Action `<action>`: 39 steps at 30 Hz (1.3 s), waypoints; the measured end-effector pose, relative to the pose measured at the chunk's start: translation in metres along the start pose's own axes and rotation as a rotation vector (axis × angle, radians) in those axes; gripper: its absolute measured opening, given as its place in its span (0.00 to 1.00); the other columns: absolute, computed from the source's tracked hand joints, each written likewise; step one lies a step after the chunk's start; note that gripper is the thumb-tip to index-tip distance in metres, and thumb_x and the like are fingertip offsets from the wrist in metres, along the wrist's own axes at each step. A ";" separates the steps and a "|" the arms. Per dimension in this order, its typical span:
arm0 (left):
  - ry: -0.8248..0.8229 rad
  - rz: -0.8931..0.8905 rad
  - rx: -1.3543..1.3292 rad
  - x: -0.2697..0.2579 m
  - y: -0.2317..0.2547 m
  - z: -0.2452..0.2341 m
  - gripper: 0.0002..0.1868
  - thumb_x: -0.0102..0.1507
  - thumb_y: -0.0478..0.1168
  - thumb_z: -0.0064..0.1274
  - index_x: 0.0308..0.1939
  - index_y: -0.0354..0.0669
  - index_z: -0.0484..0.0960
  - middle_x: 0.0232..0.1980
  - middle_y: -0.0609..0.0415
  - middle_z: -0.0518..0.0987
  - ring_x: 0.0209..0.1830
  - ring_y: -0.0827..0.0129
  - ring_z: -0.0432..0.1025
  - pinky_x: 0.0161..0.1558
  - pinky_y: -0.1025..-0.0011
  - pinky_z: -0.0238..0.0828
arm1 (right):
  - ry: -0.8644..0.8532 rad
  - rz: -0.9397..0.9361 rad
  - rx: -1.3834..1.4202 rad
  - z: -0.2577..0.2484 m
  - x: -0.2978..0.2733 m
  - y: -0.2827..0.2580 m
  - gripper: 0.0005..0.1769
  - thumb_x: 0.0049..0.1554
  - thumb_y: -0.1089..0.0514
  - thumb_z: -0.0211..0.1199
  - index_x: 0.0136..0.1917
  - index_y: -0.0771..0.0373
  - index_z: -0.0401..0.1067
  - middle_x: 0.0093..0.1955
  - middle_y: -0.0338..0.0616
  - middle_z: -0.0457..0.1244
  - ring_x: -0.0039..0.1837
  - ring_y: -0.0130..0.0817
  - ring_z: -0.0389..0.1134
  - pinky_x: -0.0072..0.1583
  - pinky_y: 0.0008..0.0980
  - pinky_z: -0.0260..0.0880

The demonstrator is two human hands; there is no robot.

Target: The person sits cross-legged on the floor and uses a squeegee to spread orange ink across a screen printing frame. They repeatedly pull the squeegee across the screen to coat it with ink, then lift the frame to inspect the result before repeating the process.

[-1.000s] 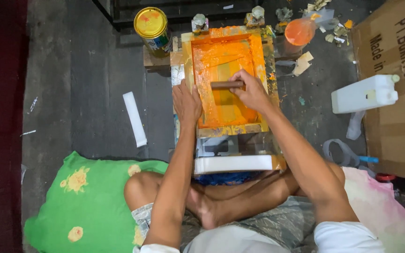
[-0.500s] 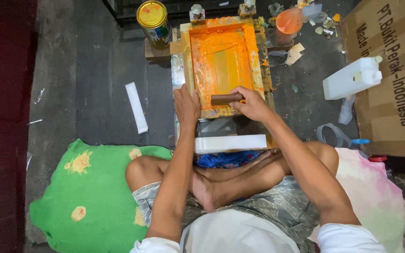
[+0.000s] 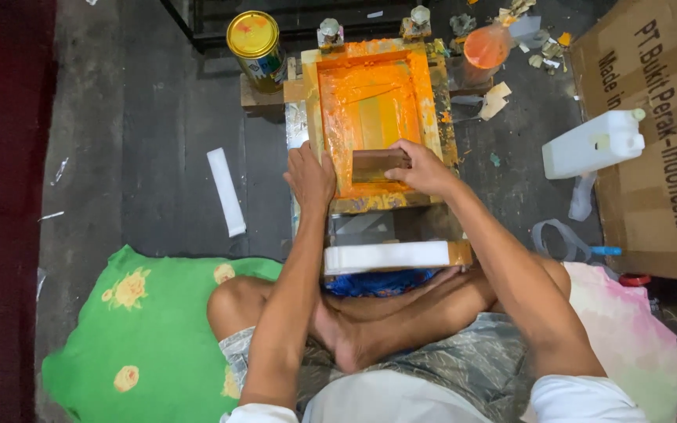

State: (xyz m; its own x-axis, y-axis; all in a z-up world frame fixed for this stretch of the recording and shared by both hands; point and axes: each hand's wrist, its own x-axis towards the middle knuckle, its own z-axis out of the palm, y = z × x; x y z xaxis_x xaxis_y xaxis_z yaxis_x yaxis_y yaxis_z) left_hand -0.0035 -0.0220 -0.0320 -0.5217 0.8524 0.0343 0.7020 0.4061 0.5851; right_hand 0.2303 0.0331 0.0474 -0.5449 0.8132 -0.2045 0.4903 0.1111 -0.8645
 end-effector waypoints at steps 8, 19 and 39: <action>0.045 -0.018 -0.010 0.036 0.020 -0.004 0.21 0.72 0.52 0.41 0.65 0.46 0.70 0.51 0.51 0.69 0.53 0.54 0.69 0.49 0.58 0.60 | 0.100 -0.067 -0.013 -0.017 0.076 0.021 0.22 0.52 0.62 0.74 0.59 0.61 0.72 0.44 0.47 0.66 0.43 0.35 0.65 0.44 0.37 0.67; 0.076 -0.007 -0.045 0.035 0.026 -0.010 0.24 0.74 0.54 0.39 0.65 0.44 0.72 0.51 0.50 0.71 0.50 0.54 0.69 0.46 0.59 0.60 | 0.258 -0.172 0.029 -0.013 0.100 0.029 0.15 0.56 0.66 0.72 0.55 0.58 0.74 0.49 0.51 0.69 0.51 0.40 0.71 0.55 0.38 0.73; -0.187 0.531 -0.259 -0.059 0.000 -0.031 0.27 0.63 0.42 0.53 0.67 0.57 0.76 0.54 0.63 0.80 0.61 0.69 0.68 0.61 0.60 0.45 | 0.114 -0.082 0.083 0.025 -0.041 0.010 0.20 0.57 0.68 0.67 0.62 0.61 0.71 0.55 0.56 0.70 0.59 0.49 0.70 0.59 0.46 0.70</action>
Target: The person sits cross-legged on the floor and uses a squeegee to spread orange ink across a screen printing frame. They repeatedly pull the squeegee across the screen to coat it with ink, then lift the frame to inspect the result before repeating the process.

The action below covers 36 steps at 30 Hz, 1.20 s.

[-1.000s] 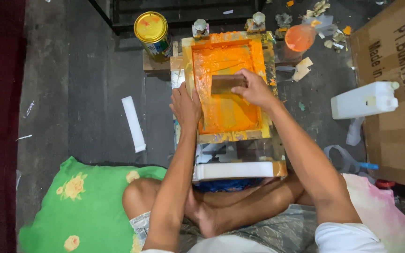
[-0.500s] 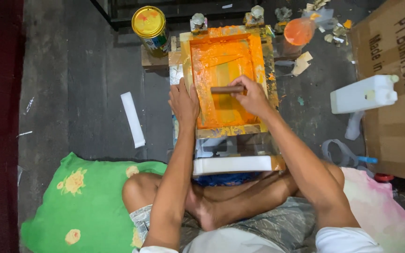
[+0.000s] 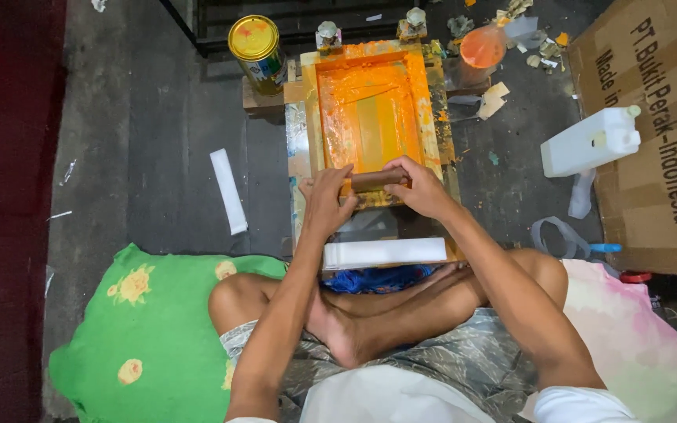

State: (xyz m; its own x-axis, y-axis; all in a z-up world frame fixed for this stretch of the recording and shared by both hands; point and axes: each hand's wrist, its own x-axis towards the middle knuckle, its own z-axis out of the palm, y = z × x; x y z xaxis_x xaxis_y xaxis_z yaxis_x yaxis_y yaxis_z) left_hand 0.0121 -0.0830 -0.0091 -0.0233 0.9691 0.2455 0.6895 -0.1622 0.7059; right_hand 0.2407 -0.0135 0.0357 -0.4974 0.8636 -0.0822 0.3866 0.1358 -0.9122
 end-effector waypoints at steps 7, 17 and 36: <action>-0.071 -0.096 0.051 0.016 -0.020 0.012 0.31 0.67 0.51 0.58 0.72 0.57 0.67 0.48 0.66 0.82 0.55 0.71 0.68 0.60 0.53 0.42 | 0.022 -0.009 -0.062 -0.005 0.005 0.001 0.37 0.58 0.67 0.67 0.77 0.57 0.59 0.63 0.66 0.63 0.62 0.58 0.68 0.60 0.48 0.73; -0.055 -0.165 0.027 0.096 -0.029 0.006 0.36 0.65 0.39 0.62 0.75 0.45 0.64 0.50 0.59 0.81 0.54 0.65 0.67 0.58 0.53 0.40 | -0.017 -0.064 -0.119 -0.029 0.089 -0.007 0.42 0.61 0.65 0.62 0.83 0.61 0.47 0.64 0.84 0.58 0.56 0.70 0.69 0.53 0.53 0.72; -0.001 -0.092 0.134 0.079 -0.040 0.016 0.17 0.65 0.35 0.57 0.56 0.57 0.77 0.49 0.64 0.81 0.58 0.72 0.69 0.62 0.59 0.44 | 0.160 -0.358 -0.275 -0.010 0.071 0.023 0.17 0.58 0.73 0.59 0.59 0.59 0.71 0.54 0.57 0.70 0.59 0.61 0.69 0.54 0.54 0.74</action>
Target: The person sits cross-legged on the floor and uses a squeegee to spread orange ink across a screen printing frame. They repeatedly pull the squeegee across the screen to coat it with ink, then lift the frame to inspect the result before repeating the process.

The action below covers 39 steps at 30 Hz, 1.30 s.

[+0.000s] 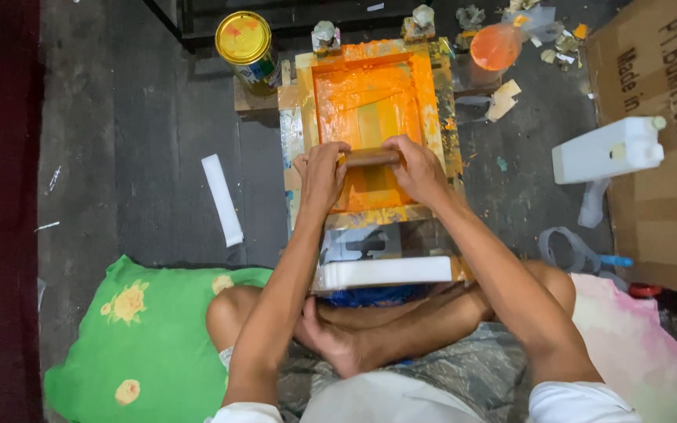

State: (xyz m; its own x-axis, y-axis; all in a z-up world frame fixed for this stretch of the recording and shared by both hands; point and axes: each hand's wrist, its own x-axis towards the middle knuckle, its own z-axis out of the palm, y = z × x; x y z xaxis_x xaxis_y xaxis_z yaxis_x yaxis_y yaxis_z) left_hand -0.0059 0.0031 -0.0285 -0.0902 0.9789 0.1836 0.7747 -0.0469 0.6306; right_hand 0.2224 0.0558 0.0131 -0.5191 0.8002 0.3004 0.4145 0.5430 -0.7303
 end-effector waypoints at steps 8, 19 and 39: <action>0.026 0.029 0.021 -0.065 0.022 -0.004 0.17 0.64 0.35 0.57 0.57 0.52 0.75 0.48 0.60 0.82 0.54 0.70 0.70 0.59 0.60 0.45 | 0.060 0.056 0.003 0.014 -0.062 -0.032 0.23 0.56 0.73 0.63 0.64 0.63 0.68 0.58 0.56 0.69 0.62 0.59 0.69 0.60 0.54 0.71; 0.001 -0.079 -0.105 -0.082 0.012 0.008 0.19 0.65 0.49 0.60 0.59 0.59 0.77 0.48 0.67 0.84 0.57 0.72 0.71 0.62 0.60 0.49 | 0.147 0.156 0.053 0.011 -0.077 -0.048 0.24 0.55 0.66 0.66 0.65 0.63 0.70 0.54 0.57 0.70 0.59 0.57 0.71 0.55 0.49 0.74; -0.016 -0.124 -0.115 -0.013 0.013 0.002 0.30 0.68 0.43 0.57 0.74 0.52 0.66 0.51 0.62 0.82 0.55 0.67 0.68 0.61 0.54 0.43 | -0.089 0.274 0.073 -0.002 -0.001 -0.007 0.25 0.57 0.64 0.60 0.68 0.65 0.66 0.53 0.66 0.64 0.59 0.64 0.67 0.55 0.52 0.72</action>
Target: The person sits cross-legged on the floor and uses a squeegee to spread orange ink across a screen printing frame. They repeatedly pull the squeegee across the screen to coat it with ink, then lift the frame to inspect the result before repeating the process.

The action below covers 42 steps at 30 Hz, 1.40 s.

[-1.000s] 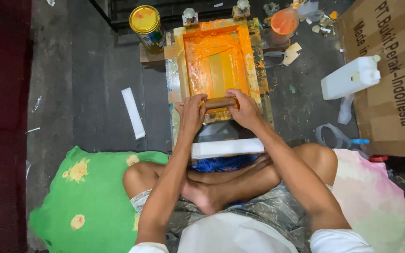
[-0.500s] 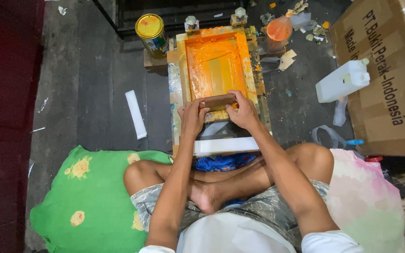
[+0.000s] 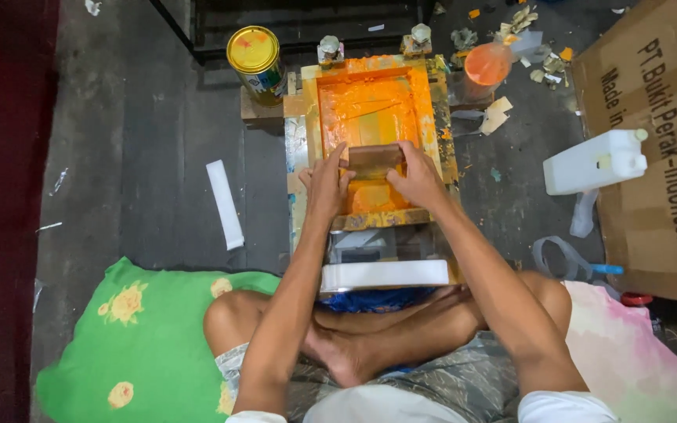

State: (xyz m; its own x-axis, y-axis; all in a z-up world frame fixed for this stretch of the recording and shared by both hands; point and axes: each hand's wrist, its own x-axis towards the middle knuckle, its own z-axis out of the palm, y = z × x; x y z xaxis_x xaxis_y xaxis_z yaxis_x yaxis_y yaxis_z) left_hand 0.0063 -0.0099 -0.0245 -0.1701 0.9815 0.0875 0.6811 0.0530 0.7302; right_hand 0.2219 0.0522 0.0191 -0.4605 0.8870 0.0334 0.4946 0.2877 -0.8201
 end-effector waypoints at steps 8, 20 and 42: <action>0.045 0.002 0.086 0.071 -0.006 0.004 0.20 0.68 0.44 0.57 0.64 0.60 0.76 0.51 0.66 0.81 0.54 0.69 0.68 0.61 0.55 0.46 | 0.127 -0.070 0.037 -0.003 0.062 0.003 0.18 0.57 0.67 0.63 0.61 0.66 0.66 0.53 0.65 0.65 0.59 0.63 0.68 0.53 0.49 0.75; 0.074 0.080 0.099 0.031 0.001 -0.001 0.13 0.66 0.36 0.55 0.54 0.57 0.78 0.48 0.65 0.80 0.57 0.70 0.70 0.65 0.57 0.44 | 0.061 -0.160 -0.089 0.002 0.020 -0.002 0.18 0.55 0.69 0.61 0.57 0.59 0.65 0.58 0.57 0.68 0.65 0.60 0.67 0.61 0.55 0.70; -0.034 0.039 0.224 -0.059 -0.027 0.033 0.22 0.68 0.45 0.53 0.66 0.60 0.70 0.48 0.63 0.83 0.54 0.68 0.70 0.63 0.56 0.44 | -0.032 -0.072 -0.017 -0.007 -0.091 -0.050 0.25 0.57 0.67 0.61 0.67 0.65 0.65 0.51 0.64 0.70 0.55 0.63 0.72 0.50 0.51 0.75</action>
State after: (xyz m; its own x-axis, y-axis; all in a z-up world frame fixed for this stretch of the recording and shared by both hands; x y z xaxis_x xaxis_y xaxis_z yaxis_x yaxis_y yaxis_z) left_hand 0.0211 -0.0637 -0.0719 -0.1191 0.9891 0.0871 0.8282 0.0506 0.5581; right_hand 0.2449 -0.0404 0.0610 -0.5183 0.8520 0.0732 0.4715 0.3562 -0.8067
